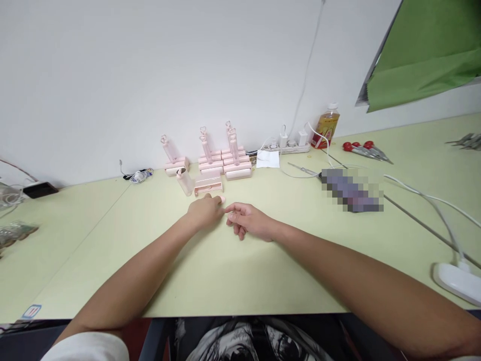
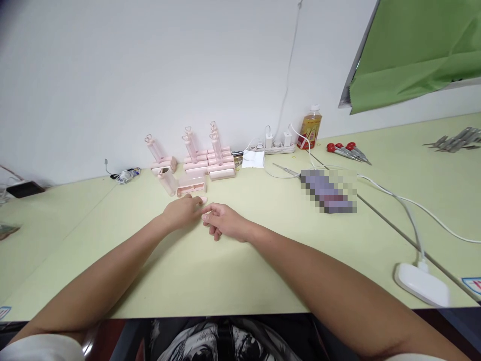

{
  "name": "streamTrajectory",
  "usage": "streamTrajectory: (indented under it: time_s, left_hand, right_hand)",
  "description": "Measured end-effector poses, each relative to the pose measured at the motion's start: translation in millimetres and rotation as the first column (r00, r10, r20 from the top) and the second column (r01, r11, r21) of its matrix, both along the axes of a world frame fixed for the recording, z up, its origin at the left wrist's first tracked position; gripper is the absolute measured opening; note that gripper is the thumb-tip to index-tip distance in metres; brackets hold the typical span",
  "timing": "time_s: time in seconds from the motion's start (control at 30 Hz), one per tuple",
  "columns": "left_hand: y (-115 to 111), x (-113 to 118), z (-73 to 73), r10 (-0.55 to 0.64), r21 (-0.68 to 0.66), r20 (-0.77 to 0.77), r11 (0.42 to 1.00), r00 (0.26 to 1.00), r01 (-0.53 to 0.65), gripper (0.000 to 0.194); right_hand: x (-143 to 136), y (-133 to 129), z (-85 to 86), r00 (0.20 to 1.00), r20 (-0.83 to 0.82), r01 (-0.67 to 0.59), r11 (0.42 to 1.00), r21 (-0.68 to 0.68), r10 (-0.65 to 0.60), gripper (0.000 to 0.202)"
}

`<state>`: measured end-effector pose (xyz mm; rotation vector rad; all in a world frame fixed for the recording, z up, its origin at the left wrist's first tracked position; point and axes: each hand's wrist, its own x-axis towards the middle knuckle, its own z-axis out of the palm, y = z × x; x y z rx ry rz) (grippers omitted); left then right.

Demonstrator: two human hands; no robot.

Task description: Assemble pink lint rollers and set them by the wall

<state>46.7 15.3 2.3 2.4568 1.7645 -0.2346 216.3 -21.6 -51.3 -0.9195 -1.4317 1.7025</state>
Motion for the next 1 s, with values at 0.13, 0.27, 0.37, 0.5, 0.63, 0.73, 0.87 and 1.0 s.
streamTrajectory:
  time_s: [0.13,0.27,0.37,0.5,0.63,0.73,0.87,1.0]
  left_hand:
    - [-3,-15,27.2,-0.112,-0.014,0.087,0.993,0.99,0.114,0.042]
    - [46,-54,78.7,0.08,0.417,0.279,0.887,0.957,-0.196,0.036]
    - [89,-90,101.6,0.194,0.356,0.279,0.889,0.941,-0.289,0.033]
    - [119,-121,93.3,0.183,0.098,0.253,0.972,0.95,-0.213,0.042]
    - [127,-127,71.9,0.16,0.066,0.216,0.982,0.963,-0.178,0.041]
    - [127,-130,64.3,0.182,0.057,0.193,0.979,0.964,-0.196,0.029]
    - [117,-147,76.0,0.307,0.252,0.369,0.875,0.877,-0.413,0.021]
    - [87,-152,105.4,0.275,0.29,0.807,0.586,0.523,-0.756,0.029]
  right_hand:
    - [0,0,-1.3,1.0,-0.003,0.0,1.0,-0.005,0.0,0.027]
    - [1,0,-0.2,1.0,0.003,0.004,1.0,-0.017,-0.004,0.028]
    - [2,-1,0.6,1.0,0.011,0.01,1.0,-0.024,-0.01,0.028]
    - [2,-1,-0.2,1.0,0.012,0.005,1.0,-0.028,-0.005,0.027]
    - [2,0,-0.2,1.0,0.007,0.011,0.999,-0.032,-0.011,0.03]
    - [2,-1,0.8,1.0,0.005,0.016,0.999,-0.041,-0.016,0.029]
    - [1,-1,1.7,1.0,0.0,0.016,0.999,-0.044,-0.016,0.027]
    - [2,1,0.7,1.0,-0.015,0.021,0.997,-0.069,-0.022,0.028]
